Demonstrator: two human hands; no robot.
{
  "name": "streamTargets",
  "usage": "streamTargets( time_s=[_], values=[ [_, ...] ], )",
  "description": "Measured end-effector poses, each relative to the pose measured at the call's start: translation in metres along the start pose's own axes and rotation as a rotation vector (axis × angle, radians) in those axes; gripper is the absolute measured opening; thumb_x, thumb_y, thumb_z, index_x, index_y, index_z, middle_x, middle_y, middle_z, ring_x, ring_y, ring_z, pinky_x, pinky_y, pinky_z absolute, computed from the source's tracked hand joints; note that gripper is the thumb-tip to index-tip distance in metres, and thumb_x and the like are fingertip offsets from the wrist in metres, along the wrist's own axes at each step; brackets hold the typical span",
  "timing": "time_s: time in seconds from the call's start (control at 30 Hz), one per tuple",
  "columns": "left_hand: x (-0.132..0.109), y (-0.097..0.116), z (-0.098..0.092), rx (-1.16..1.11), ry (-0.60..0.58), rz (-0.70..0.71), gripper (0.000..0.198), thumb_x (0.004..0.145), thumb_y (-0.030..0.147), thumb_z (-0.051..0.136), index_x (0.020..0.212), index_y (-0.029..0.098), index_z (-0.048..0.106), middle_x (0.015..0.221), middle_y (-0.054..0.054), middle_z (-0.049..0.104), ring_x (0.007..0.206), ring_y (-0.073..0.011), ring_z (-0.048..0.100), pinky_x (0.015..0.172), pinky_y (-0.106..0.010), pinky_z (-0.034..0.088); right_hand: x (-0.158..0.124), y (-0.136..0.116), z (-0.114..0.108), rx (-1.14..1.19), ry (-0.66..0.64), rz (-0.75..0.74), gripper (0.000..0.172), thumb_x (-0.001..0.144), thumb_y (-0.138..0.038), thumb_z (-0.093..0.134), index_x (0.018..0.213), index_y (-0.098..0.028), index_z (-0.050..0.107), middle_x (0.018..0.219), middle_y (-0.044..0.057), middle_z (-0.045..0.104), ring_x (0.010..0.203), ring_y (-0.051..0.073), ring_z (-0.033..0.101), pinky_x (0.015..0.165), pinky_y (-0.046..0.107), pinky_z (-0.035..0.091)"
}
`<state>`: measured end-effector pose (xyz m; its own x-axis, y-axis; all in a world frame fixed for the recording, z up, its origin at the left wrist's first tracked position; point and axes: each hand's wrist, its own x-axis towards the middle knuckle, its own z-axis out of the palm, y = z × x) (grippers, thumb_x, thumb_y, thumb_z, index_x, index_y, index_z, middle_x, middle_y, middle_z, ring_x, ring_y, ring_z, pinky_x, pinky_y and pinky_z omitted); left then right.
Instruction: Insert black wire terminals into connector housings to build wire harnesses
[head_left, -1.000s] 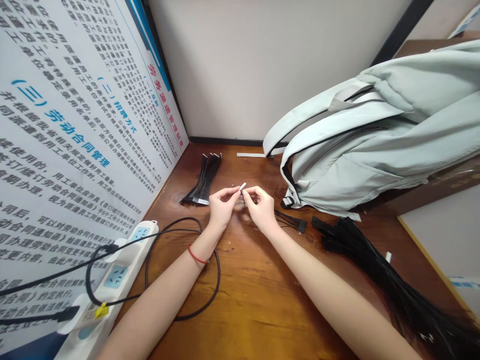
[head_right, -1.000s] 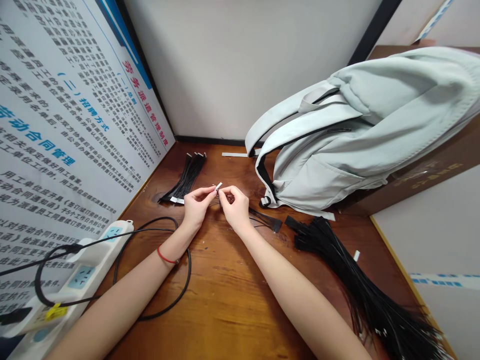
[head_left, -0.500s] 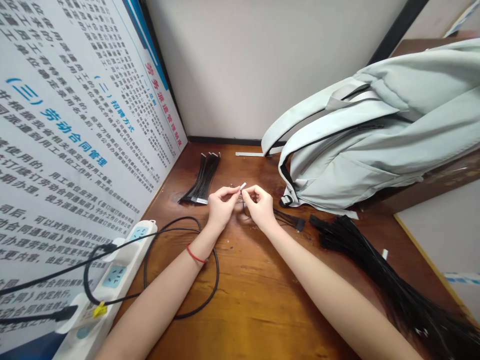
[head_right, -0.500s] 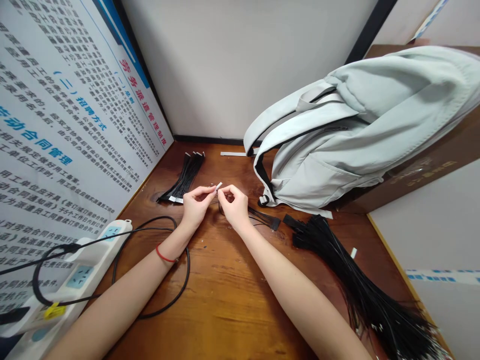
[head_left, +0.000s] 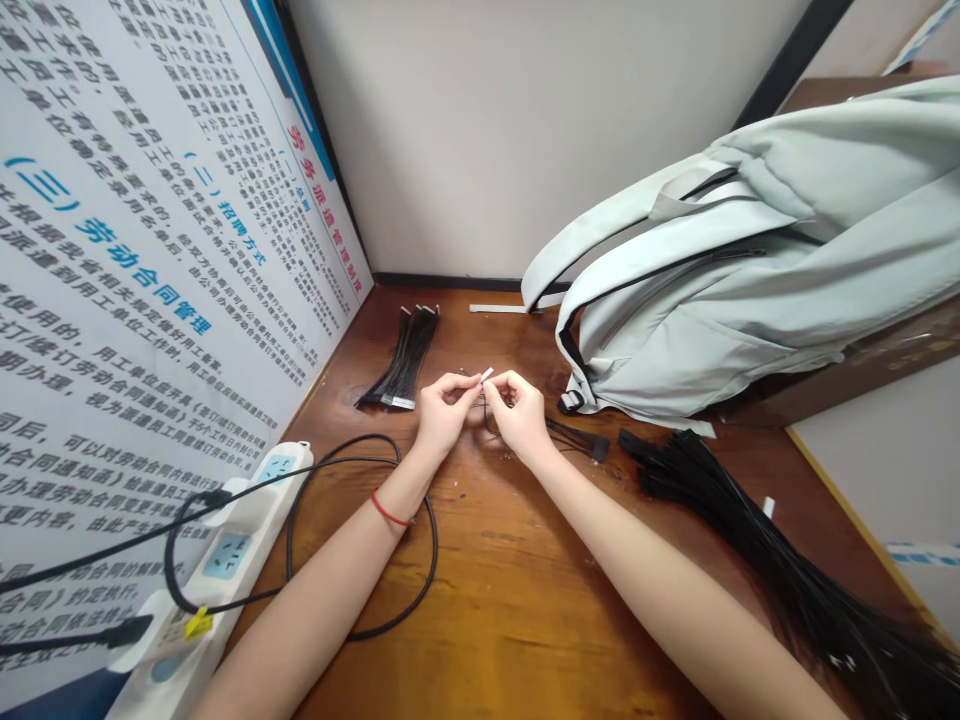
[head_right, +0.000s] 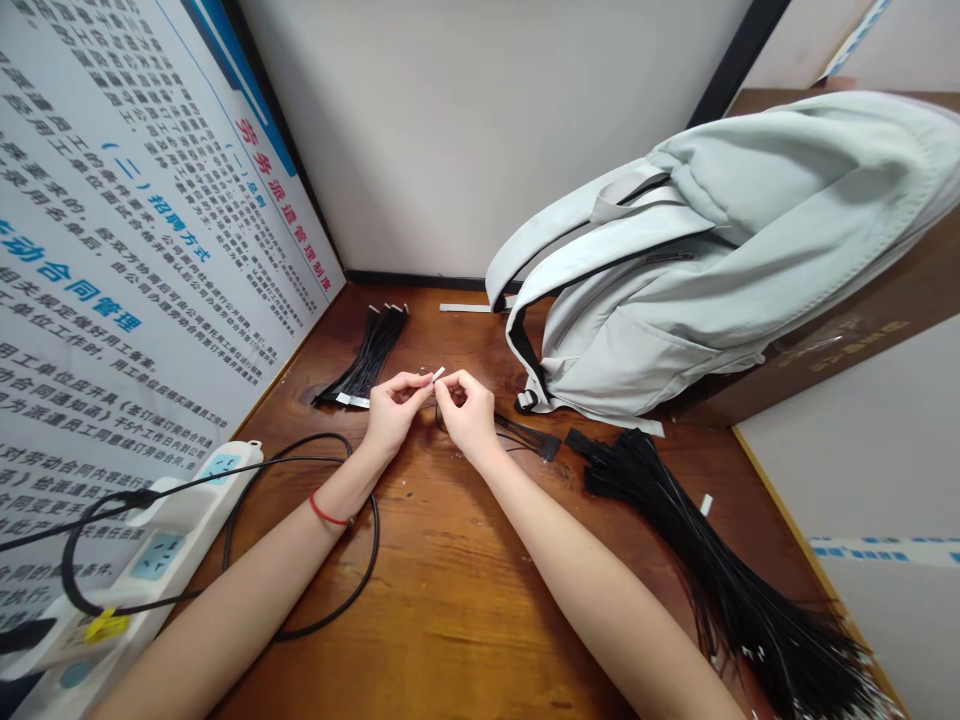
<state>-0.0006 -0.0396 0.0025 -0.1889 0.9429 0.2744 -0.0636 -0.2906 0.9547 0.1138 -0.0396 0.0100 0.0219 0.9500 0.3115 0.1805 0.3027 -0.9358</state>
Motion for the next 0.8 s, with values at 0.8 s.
streamTargets(
  time_s=[0.8],
  values=[
    [0.002, -0.002, 0.000, -0.013, 0.130, -0.018, 0.016, 0.065, 0.022, 0.067, 0.079, 0.014, 0.070, 0.081, -0.006, 0.071, 0.077, -0.0157, 0.065, 0.076, -0.030, 0.051, -0.005, -0.010, 0.002, -0.268, 0.025, -0.112, 0.015, 0.076, -0.028, 0.056, 0.067, -0.017, 0.059, 0.063, 0.001, 0.060, 0.055, 0.012, 0.053, 0.055, 0.024, 0.044]
  ],
)
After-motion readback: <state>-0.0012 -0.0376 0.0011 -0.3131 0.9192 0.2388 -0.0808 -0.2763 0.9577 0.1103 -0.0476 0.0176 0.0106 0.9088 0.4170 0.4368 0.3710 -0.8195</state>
